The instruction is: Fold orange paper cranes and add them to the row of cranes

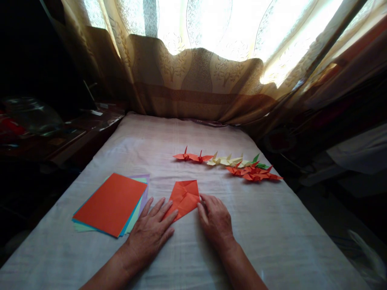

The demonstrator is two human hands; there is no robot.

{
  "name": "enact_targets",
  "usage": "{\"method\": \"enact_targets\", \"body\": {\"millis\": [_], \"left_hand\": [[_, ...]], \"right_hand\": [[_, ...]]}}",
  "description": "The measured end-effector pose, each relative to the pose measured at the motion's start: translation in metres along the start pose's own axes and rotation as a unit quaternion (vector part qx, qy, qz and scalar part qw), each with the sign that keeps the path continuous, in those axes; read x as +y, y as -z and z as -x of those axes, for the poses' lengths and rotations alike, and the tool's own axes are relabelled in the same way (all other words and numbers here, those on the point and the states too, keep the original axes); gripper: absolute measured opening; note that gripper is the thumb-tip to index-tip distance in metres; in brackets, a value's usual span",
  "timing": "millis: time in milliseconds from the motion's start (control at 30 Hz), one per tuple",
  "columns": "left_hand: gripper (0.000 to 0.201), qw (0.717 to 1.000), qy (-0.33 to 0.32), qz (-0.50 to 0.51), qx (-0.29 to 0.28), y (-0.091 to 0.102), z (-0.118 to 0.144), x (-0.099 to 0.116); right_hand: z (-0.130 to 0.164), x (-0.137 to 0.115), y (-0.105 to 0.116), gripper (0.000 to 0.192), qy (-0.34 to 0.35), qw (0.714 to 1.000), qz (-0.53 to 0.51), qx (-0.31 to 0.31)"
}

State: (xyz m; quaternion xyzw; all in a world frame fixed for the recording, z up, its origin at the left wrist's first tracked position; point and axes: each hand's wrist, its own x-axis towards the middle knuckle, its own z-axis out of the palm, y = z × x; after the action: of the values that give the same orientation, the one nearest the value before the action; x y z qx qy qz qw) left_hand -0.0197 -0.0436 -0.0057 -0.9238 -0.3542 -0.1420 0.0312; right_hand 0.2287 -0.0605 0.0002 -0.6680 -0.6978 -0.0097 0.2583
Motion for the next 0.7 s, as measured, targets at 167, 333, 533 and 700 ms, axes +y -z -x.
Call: {"method": "enact_targets", "body": {"millis": [167,333,533,700], "left_hand": [[0.039,0.999,0.035,0.007,0.018,-0.005,0.002,0.003],[0.039,0.999,0.033,-0.009,0.030,-0.006,0.001,0.005],[0.049,0.998,0.020,-0.010,0.056,0.002,-0.002,0.013],[0.043,0.996,0.034,0.067,0.046,0.014,-0.016,0.008]], "right_hand": [[0.005,-0.009,-0.002,0.028,-0.009,1.000,-0.014,0.014],[0.004,-0.017,-0.010,0.034,0.004,0.999,-0.041,0.013],[0.000,-0.011,-0.014,0.039,0.024,0.998,-0.062,0.010],[-0.015,0.004,-0.020,0.038,0.062,0.991,-0.119,0.023]]}}
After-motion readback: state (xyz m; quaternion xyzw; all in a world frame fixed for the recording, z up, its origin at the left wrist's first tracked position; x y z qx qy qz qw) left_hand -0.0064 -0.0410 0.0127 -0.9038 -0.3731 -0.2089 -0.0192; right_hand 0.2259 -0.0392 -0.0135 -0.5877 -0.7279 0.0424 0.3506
